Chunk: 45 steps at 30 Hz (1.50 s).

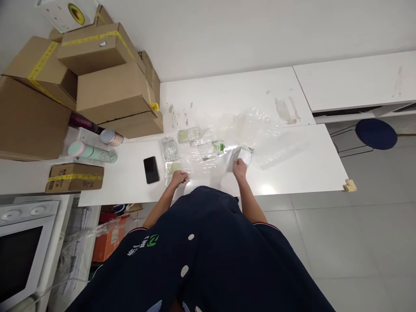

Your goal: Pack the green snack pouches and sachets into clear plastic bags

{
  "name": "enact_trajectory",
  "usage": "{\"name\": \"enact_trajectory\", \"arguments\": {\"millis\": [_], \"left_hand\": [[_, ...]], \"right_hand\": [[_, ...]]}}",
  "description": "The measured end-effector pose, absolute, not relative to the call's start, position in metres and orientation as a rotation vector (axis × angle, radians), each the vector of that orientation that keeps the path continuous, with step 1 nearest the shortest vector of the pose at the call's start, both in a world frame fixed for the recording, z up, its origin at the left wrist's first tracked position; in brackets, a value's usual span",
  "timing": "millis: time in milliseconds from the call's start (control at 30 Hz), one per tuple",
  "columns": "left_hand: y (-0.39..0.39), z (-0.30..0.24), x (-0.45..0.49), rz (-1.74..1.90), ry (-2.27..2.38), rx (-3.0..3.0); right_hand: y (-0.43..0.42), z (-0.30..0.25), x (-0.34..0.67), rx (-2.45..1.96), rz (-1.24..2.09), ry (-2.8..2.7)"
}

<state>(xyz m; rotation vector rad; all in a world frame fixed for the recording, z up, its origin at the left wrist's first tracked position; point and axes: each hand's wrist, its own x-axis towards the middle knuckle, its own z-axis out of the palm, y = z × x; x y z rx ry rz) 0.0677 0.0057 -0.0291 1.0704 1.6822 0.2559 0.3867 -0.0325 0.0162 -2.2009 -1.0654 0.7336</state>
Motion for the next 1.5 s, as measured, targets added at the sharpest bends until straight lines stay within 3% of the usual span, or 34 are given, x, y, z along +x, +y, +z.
{"name": "enact_trajectory", "arguments": {"millis": [133,233,433,733,1000,1300,1500], "left_hand": [[-0.01,-0.03,0.083,0.267,1.589,0.936],[-0.021,-0.029,0.091,0.394,1.572,0.727],[-0.035,-0.022,0.079,0.491,1.472,0.407],[-0.052,-0.019,0.074,0.578,1.41,0.447],[-0.053,-0.023,0.077,0.578,1.497,0.514],[-0.052,-0.033,0.077,0.547,1.602,0.656],[-0.048,-0.027,0.081,0.523,1.622,0.612]], "right_hand": [[-0.042,0.068,0.409,-2.121,0.542,-1.242],[-0.03,0.087,0.397,-1.825,0.718,-1.463],[0.015,0.04,0.341,-1.581,1.28,-2.012],[0.038,-0.005,0.297,-1.545,1.409,-2.366],[0.033,-0.029,0.289,-1.763,1.135,-2.578],[0.028,-0.027,0.289,-1.825,1.1,-2.605],[-0.017,-0.012,0.284,-1.703,0.754,-2.629]]}}
